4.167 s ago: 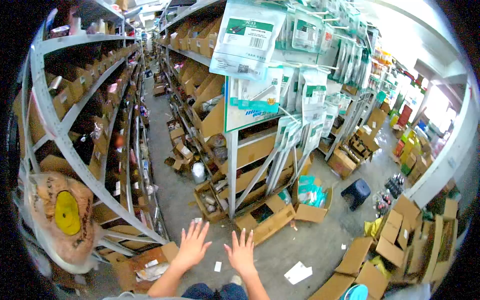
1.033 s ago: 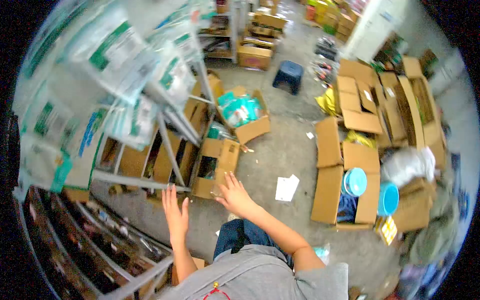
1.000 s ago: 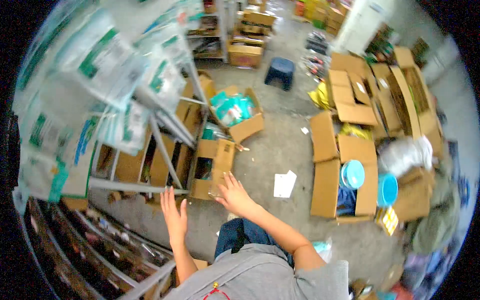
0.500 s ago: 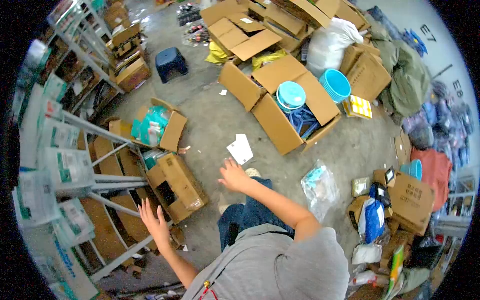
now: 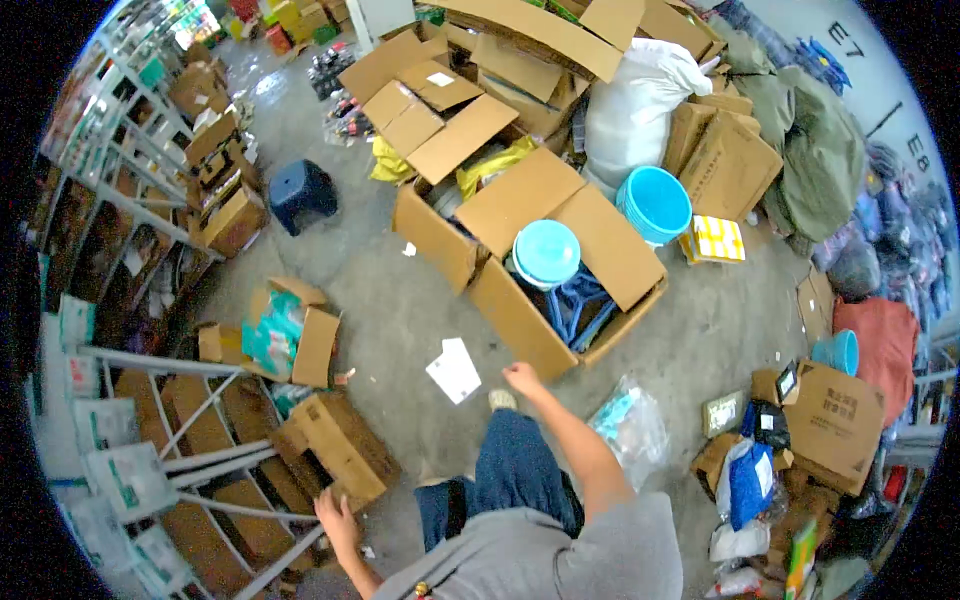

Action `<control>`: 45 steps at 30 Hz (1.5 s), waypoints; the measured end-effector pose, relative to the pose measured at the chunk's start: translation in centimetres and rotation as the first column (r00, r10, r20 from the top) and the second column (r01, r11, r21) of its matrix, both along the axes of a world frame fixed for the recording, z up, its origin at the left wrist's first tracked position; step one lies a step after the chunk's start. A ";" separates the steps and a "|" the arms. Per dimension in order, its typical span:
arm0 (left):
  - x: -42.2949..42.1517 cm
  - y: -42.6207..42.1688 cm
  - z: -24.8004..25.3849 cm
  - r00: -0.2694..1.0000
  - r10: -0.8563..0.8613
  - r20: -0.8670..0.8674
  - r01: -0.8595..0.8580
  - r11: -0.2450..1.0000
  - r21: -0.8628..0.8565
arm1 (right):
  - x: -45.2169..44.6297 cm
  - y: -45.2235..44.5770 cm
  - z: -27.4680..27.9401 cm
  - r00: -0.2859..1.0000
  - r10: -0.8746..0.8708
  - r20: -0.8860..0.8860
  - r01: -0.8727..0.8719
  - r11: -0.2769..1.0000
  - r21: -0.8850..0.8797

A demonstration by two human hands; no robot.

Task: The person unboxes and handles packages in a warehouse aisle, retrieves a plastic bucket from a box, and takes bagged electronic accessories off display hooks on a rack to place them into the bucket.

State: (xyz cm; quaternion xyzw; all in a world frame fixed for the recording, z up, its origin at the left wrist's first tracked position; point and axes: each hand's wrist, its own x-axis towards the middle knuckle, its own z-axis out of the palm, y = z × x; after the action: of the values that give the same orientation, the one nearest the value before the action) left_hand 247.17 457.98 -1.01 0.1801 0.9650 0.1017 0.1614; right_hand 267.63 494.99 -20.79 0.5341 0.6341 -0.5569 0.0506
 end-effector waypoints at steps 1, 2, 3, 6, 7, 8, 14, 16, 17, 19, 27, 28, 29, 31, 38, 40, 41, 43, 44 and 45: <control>0.5 2.0 -0.8 0.999 -0.025 0.035 0.026 0.999 -0.030 | 0.9 2.0 -0.9 0.996 -0.062 0.064 0.054 0.990 0.131; 1.0 3.8 -1.9 0.996 -0.049 0.077 0.053 0.997 -0.062 | 1.5 3.8 -2.0 0.983 -0.132 0.126 0.095 0.961 0.260; 1.9 5.8 -1.7 0.991 -0.071 0.113 0.076 0.996 -0.042 | 1.8 5.3 -2.2 0.982 -0.132 0.134 0.096 0.964 0.248; 3.1 8.8 -1.4 0.971 -0.134 0.199 0.139 0.990 -0.011 | 3.2 8.2 -1.4 0.969 -0.145 0.198 0.083 0.953 0.290; 3.2 9.6 -1.1 0.972 -0.149 0.184 0.158 0.987 -0.037 | 3.5 8.8 -2.0 0.974 -0.131 0.183 0.080 0.962 0.260; 3.2 10.0 -1.0 0.980 -0.118 0.161 0.129 0.990 -0.062 | 3.5 9.4 -2.3 0.981 -0.110 0.161 0.071 0.970 0.231; 3.0 11.0 0.6 0.997 0.078 -0.028 -0.078 0.997 -0.022 | 4.0 7.5 -7.1 0.996 0.070 -0.057 -0.063 0.992 0.111; 2.9 11.2 1.2 0.998 0.064 -0.010 -0.064 0.998 -0.027 | 2.3 7.0 -5.9 0.982 0.165 -0.090 -0.160 0.986 0.054; 3.1 11.1 1.4 0.995 0.091 -0.027 -0.091 0.996 -0.003 | 1.7 6.7 -6.0 0.968 0.200 -0.153 -0.198 0.980 0.026; 3.5 10.4 0.9 0.985 0.165 -0.060 -0.165 0.986 0.002 | -0.9 6.8 -5.2 0.935 0.268 -0.233 -0.273 0.962 0.012; 4.1 5.4 -1.7 0.944 0.328 0.024 -0.328 0.945 -0.010 | -9.1 6.6 -2.8 0.931 0.176 -0.320 -0.232 0.962 -0.146; 3.7 4.7 -2.0 0.946 0.323 0.018 -0.323 0.946 -0.012 | -9.4 6.5 -3.0 0.930 0.169 -0.325 -0.227 0.963 -0.148; 3.3 4.3 -2.5 0.949 0.315 0.009 -0.315 0.949 -0.003 | -9.4 6.7 -3.2 0.928 0.257 -0.271 -0.276 0.960 -0.035; 2.9 4.1 -3.5 0.953 0.302 0.003 -0.302 0.953 0.018 | -8.6 7.7 -4.0 0.920 0.334 -0.204 -0.323 0.942 0.088; 0.2 5.5 -6.0 0.992 0.122 -0.028 -0.122 0.992 -0.015 | -2.9 11.3 -8.5 0.993 0.049 -0.107 -0.060 0.992 -0.107; -0.2 7.1 -5.9 0.996 0.086 -0.018 -0.086 0.996 -0.026 | -1.1 12.6 -8.5 0.995 -0.095 -0.033 0.085 0.970 -0.229; -0.3 8.0 -5.5 0.994 0.107 0.005 -0.107 0.994 -0.036 | -0.3 13.7 -8.7 0.975 -0.213 0.066 0.223 0.918 -0.327; -0.5 9.8 -5.5 0.995 0.099 0.014 -0.097 0.993 -0.071 | 1.3 15.8 -10.0 0.942 -0.309 0.127 0.334 0.855 -0.396; -0.3 10.7 -5.6 0.995 0.099 0.025 -0.096 0.990 -0.101 | 3.1 16.7 -12.0 0.901 -0.388 0.194 0.433 0.781 -0.451; -0.1 11.6 -5.8 0.996 0.083 0.030 -0.079 0.992 -0.098 | 5.3 17.0 -15.2 0.915 -0.373 0.156 0.397 0.757 -0.519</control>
State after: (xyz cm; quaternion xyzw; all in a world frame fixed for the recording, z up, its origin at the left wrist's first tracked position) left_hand 247.11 469.53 -6.86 0.1310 0.9724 0.0641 0.1821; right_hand 272.96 512.01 -35.94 0.6285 0.3265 -0.6993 0.0969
